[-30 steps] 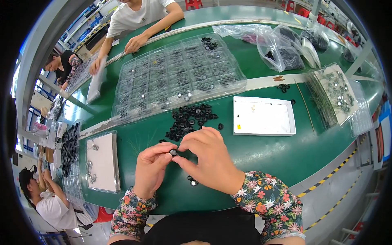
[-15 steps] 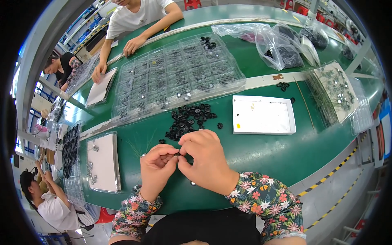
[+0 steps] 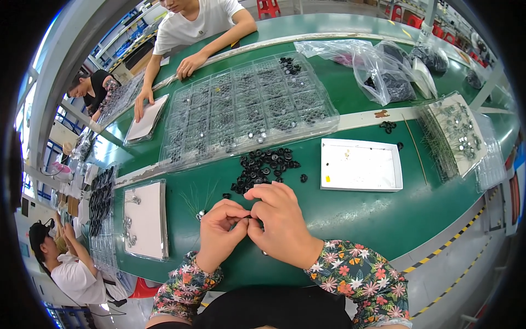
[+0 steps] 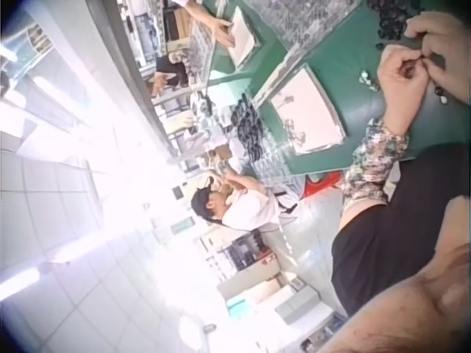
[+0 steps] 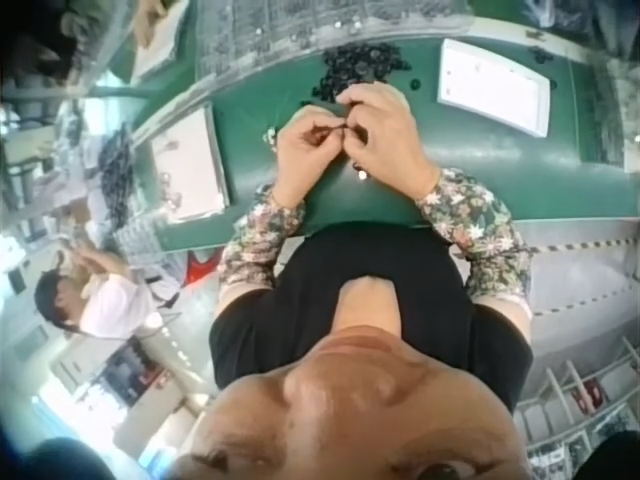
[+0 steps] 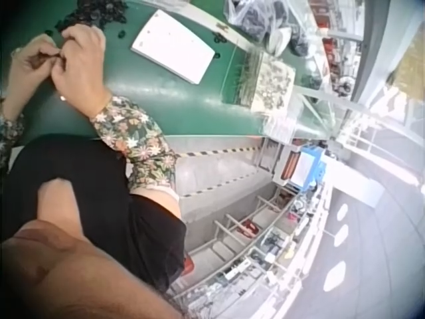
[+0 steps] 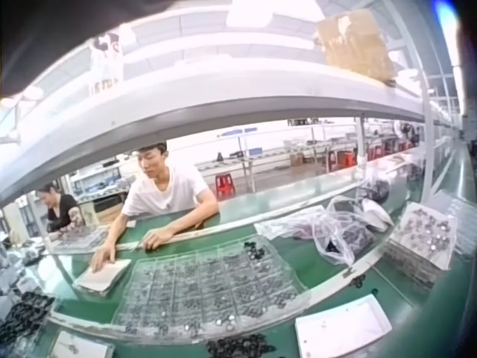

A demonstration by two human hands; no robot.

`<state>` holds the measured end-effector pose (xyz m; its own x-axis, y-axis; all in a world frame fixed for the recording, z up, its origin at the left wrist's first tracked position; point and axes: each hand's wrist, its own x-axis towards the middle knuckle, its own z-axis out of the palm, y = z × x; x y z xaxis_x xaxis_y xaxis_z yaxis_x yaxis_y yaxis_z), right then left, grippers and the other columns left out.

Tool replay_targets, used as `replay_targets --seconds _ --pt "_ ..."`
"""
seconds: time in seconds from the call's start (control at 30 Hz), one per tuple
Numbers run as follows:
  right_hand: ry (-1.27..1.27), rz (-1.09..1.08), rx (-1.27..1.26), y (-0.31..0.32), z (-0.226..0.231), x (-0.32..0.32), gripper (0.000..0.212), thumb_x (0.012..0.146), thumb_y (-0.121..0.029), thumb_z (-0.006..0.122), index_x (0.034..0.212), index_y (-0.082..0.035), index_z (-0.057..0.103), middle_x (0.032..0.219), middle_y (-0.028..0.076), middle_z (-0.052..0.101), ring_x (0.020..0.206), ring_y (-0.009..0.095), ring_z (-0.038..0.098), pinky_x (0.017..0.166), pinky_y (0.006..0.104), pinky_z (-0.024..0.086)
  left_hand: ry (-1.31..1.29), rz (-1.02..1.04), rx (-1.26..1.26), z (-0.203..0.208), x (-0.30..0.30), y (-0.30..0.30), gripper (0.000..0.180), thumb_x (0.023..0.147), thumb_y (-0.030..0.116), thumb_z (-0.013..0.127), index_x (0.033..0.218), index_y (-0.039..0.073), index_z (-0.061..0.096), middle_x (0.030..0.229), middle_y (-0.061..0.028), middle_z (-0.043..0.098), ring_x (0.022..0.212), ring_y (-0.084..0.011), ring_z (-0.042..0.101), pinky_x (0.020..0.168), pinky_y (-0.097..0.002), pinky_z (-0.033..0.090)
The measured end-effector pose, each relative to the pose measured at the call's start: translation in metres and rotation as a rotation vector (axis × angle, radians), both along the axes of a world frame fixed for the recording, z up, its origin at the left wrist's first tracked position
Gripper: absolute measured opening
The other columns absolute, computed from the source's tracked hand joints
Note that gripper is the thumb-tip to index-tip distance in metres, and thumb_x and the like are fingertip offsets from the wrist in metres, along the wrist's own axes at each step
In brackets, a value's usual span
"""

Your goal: The person assembles small plastic housing and metal components by hand at an electronics factory workstation.

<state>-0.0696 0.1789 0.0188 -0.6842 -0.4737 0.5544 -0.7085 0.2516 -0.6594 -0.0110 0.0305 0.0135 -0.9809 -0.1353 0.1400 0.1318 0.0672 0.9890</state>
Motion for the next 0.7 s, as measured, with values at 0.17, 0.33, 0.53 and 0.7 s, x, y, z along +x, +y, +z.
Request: replay_targets --seconds 0.17,0.33,0.53,0.7 --pt "0.05 -0.009 -0.015 -0.002 0.002 0.001 0.015 0.067 -0.002 0.067 0.07 -0.005 0.053 0.108 0.009 0.058 0.11 0.031 0.054 0.098 0.049 0.039 0.018 -0.002 0.01 0.0 -0.001 -0.002 0.016 0.079 -0.013 0.06 0.091 -0.004 0.064 0.098 -0.0073 0.057 0.087 -0.0126 0.063 0.078 -0.0233 0.055" --pt "0.084 -0.015 -0.033 -0.002 0.003 -0.006 0.015 0.066 -0.002 0.068 0.07 -0.005 0.053 0.111 0.011 0.058 0.113 0.034 0.053 0.097 0.0495 0.04 0.01 -0.064 0.161 -0.002 -0.007 -0.006 0.022 0.08 -0.014 0.058 0.099 -0.003 0.064 0.102 -0.0066 0.056 0.091 -0.0125 0.061 0.08 -0.0224 0.052" --pt "0.053 -0.008 -0.04 0.004 0.008 -0.009 0.014 0.067 -0.004 0.07 0.075 -0.006 0.059 0.118 0.01 0.057 0.118 0.035 0.049 0.1 0.0497 0.037 0.046 -0.113 0.09 0.01 -0.005 -0.01 0.035 0.082 -0.013 0.06 0.114 0.0 0.064 0.112 -0.0066 0.053 0.095 -0.0103 0.056 0.082 -0.0219 0.05" --pt "0.042 0.012 0.011 0.011 0.011 -0.01 0.012 0.071 -0.006 0.071 0.078 -0.006 0.061 0.122 0.009 0.056 0.122 0.035 0.046 0.102 0.0521 0.034 0.005 -0.127 0.118 0.011 -0.004 -0.012 0.035 0.083 -0.012 0.061 0.115 0.001 0.064 0.111 -0.0061 0.055 0.092 -0.0087 0.056 0.082 -0.0211 0.05"
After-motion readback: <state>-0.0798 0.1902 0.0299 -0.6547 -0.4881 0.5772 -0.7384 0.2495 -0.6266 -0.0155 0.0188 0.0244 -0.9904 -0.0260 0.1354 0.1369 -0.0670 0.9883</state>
